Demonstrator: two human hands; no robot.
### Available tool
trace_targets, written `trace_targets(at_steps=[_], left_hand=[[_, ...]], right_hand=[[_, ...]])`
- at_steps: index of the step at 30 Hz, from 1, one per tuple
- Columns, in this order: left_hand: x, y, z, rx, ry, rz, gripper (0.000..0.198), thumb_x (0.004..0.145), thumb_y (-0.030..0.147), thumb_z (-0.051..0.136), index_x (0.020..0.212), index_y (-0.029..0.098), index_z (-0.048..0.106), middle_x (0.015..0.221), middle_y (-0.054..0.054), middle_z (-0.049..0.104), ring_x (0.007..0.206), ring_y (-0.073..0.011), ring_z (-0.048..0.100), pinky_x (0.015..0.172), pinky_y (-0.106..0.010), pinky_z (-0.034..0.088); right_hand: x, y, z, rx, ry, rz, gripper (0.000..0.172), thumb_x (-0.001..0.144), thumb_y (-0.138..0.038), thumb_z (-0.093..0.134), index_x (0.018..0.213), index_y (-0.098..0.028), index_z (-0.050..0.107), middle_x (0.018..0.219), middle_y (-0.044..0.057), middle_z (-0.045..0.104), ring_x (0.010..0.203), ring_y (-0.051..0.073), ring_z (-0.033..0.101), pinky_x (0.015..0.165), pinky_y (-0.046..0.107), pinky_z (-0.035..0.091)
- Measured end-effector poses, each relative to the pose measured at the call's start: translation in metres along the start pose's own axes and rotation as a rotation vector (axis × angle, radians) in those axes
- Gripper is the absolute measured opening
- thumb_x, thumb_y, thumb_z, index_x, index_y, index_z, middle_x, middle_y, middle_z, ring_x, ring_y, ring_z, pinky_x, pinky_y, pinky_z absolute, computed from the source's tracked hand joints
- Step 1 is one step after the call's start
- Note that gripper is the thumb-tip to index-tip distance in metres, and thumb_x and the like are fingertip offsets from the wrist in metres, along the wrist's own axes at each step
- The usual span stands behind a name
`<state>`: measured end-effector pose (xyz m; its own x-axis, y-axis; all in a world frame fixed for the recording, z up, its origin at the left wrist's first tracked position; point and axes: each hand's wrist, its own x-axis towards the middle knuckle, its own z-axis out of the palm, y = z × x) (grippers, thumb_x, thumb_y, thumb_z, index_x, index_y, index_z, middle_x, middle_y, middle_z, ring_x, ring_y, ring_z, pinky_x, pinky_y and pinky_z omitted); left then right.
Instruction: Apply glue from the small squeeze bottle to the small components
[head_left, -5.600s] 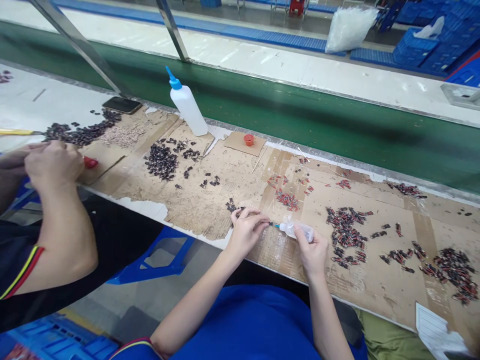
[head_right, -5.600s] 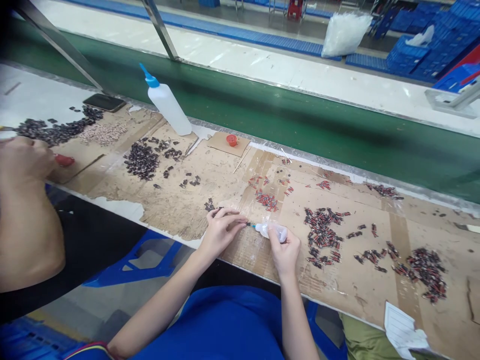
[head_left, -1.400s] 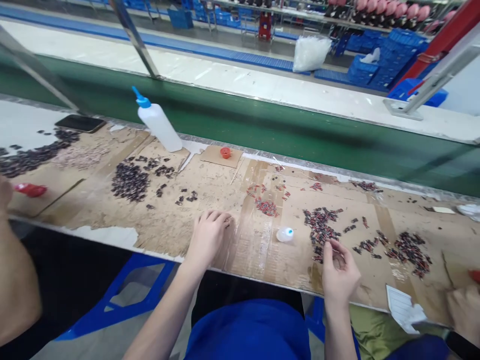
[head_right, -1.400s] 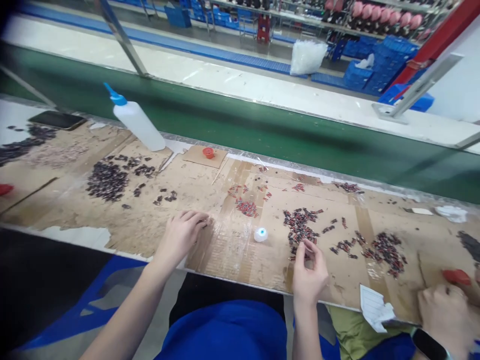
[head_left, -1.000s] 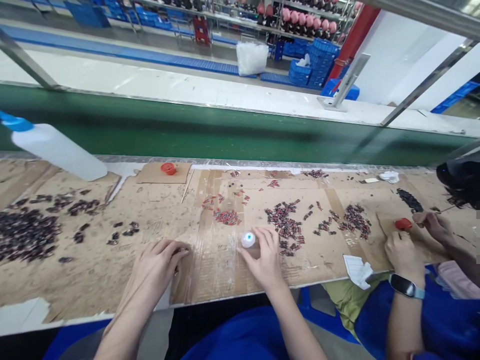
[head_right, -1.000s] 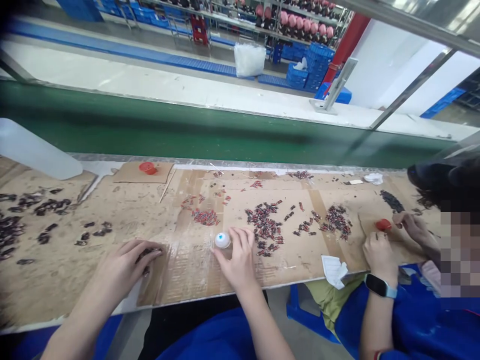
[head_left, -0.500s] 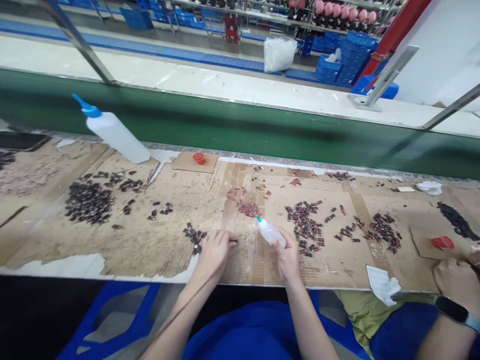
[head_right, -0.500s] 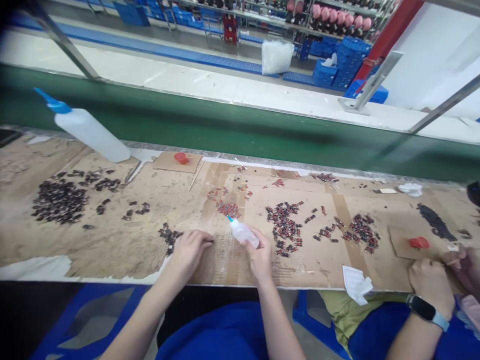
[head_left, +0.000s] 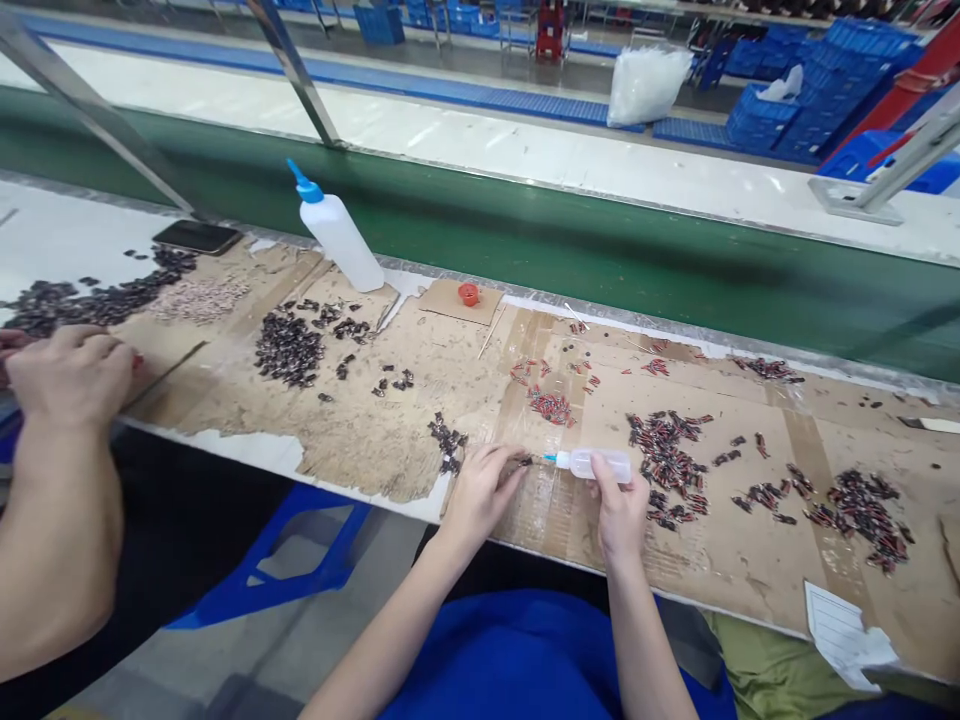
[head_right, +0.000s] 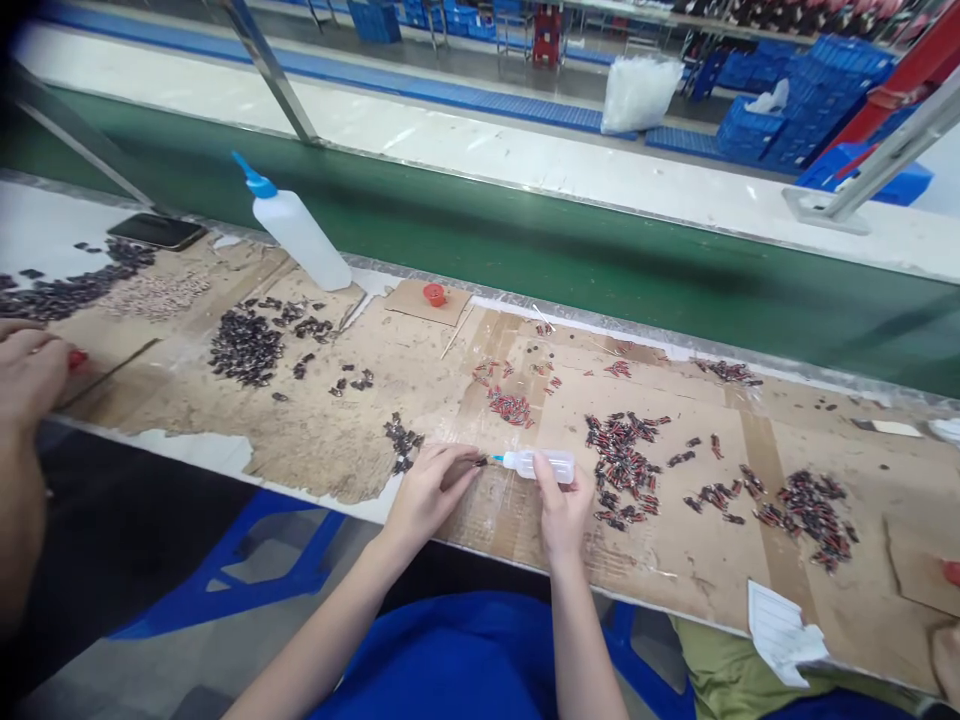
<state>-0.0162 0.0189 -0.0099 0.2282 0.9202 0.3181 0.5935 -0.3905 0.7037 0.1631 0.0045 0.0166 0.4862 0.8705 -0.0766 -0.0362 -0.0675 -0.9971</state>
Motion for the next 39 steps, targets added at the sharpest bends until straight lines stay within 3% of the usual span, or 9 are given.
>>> trace_targets(at_steps=[10,19,32,39], left_hand=[[0.0035,0.0013,0.0027,-0.064,0.004,-0.095,0.013,0.086,0.018,0.063,0.098,0.021,0.065,0.090,-0.004,0.078,0.089,-0.0217,0.072,0.084,-0.039,0.051],[0.0038,0.0017,0.0040,-0.071,0.017,-0.131,0.011,0.086,0.021,0.064,0.097,0.023,0.066,0.088,-0.001,0.078,0.089,-0.0207,0.073,0.086,-0.039,0.048],[0.0017,0.0048,0.0072,0.026,0.093,-0.069,0.006,0.088,0.019,0.063,0.089,0.022,0.068,0.086,-0.002,0.078,0.078,-0.0187,0.073,0.085,-0.038,0.044],[0.0002,0.0033,0.0085,0.014,0.098,-0.064,0.007,0.088,0.018,0.063,0.092,0.022,0.067,0.086,0.000,0.078,0.079,-0.0179,0.073,0.087,-0.038,0.042]], right_hand=[[-0.0011,-0.0012,0.0037,-0.120,-0.055,-0.045,0.032,0.069,-0.045,0.072,0.062,-0.014,0.070,0.061,0.005,0.069,0.055,0.018,0.061,0.054,0.028,0.050],[0.0001,-0.0023,0.0054,-0.174,-0.089,-0.072,0.030,0.069,-0.044,0.072,0.064,-0.014,0.072,0.062,0.005,0.071,0.055,0.018,0.062,0.053,0.028,0.051],[0.0011,0.0010,0.0033,-0.136,-0.030,-0.028,0.032,0.070,-0.045,0.071,0.063,-0.014,0.071,0.060,0.004,0.068,0.053,0.016,0.059,0.053,0.027,0.050],[0.0004,0.0005,0.0054,-0.152,-0.076,-0.063,0.031,0.070,-0.045,0.072,0.065,-0.014,0.071,0.062,0.005,0.070,0.055,0.018,0.062,0.054,0.029,0.051]])
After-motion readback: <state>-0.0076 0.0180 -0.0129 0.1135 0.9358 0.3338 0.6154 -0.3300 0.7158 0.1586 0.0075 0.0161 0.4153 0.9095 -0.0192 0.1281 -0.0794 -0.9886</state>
